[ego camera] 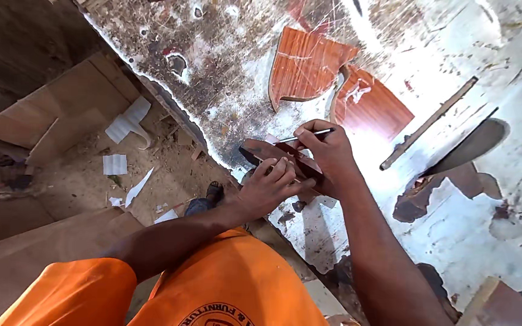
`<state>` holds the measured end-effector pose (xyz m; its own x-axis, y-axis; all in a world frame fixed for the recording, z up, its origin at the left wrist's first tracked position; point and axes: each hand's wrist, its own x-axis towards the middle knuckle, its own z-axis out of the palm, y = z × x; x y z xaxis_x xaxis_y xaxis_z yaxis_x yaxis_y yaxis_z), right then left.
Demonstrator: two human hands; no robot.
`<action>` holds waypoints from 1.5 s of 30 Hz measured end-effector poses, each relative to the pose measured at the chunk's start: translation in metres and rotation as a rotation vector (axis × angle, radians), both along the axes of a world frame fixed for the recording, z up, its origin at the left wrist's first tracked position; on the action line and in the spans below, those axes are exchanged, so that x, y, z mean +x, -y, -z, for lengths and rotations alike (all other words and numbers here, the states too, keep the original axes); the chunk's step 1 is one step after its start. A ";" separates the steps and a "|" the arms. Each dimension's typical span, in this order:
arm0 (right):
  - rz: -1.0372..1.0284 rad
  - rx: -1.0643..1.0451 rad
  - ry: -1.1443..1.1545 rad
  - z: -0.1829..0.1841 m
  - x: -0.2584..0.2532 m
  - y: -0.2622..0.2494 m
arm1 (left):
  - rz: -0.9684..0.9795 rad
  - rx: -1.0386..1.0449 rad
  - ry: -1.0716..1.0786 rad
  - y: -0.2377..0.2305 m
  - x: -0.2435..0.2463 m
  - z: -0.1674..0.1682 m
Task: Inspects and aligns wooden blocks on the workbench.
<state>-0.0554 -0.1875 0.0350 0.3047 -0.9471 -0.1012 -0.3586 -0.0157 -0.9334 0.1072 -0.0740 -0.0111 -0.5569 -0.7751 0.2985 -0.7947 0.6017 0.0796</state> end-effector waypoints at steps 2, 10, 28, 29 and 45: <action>-0.038 0.023 -0.032 -0.003 0.007 0.000 | 0.002 -0.004 -0.006 0.000 0.000 0.001; -0.122 0.087 -0.119 0.008 0.011 0.008 | 0.011 -0.012 -0.021 0.001 0.000 0.000; 0.140 0.244 -0.677 -0.050 -0.166 -0.074 | 0.045 0.010 -0.068 0.006 -0.002 0.003; 0.210 0.220 -0.611 -0.050 -0.169 -0.087 | 0.048 0.002 -0.077 0.009 -0.001 0.001; 0.847 0.019 -0.313 0.032 -0.148 -0.276 | -0.520 0.214 -0.114 0.095 0.131 -0.035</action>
